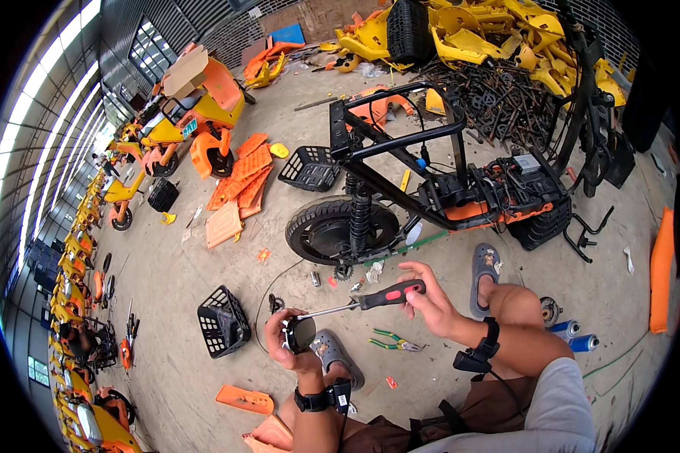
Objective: The person uses a screwdriver to unscrew and remove a component from a black motorcycle body part, holding the part in one hand and the tool in the other.
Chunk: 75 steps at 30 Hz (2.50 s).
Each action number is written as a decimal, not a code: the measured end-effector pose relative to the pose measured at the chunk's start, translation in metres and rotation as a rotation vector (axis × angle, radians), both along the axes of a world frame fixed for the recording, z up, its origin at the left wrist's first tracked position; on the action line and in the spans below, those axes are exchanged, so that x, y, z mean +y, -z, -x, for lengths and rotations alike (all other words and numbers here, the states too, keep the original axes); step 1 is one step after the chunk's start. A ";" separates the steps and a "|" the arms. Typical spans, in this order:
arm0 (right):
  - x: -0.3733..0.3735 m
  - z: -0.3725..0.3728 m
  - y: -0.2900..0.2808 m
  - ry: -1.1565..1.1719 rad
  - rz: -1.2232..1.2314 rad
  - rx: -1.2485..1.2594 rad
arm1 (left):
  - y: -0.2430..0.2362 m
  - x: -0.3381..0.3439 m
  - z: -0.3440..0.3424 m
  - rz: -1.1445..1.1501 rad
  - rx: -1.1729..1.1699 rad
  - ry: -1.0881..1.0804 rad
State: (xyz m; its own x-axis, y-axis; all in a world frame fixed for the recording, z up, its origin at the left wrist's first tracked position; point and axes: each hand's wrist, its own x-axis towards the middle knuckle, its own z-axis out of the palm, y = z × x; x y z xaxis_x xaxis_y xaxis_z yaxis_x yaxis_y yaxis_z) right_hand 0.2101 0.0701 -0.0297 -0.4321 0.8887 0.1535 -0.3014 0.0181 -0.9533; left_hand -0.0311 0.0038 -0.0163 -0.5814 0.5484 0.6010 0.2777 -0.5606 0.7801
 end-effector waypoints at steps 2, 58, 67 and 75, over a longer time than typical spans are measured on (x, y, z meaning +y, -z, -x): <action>0.000 0.001 0.002 0.030 -0.046 0.002 | 0.000 0.000 0.000 0.010 0.019 0.013; 0.009 -0.008 -0.010 -0.033 0.336 -0.175 | 0.001 0.008 0.000 0.112 0.146 -0.027; 0.014 -0.018 -0.019 -0.253 0.401 -0.113 | 0.015 0.007 0.005 0.091 0.057 0.015; 0.011 -0.022 -0.021 -0.254 0.456 -0.084 | 0.018 0.011 0.007 0.122 0.056 0.042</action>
State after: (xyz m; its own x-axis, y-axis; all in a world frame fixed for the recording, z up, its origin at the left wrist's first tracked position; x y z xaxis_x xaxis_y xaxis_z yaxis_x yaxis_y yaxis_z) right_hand 0.2319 0.0807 -0.0087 -0.6368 0.7229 -0.2683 -0.1649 -0.4676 -0.8684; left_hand -0.0382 0.0144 -0.0343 -0.5238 0.6424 0.5594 0.3009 -0.4748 0.8270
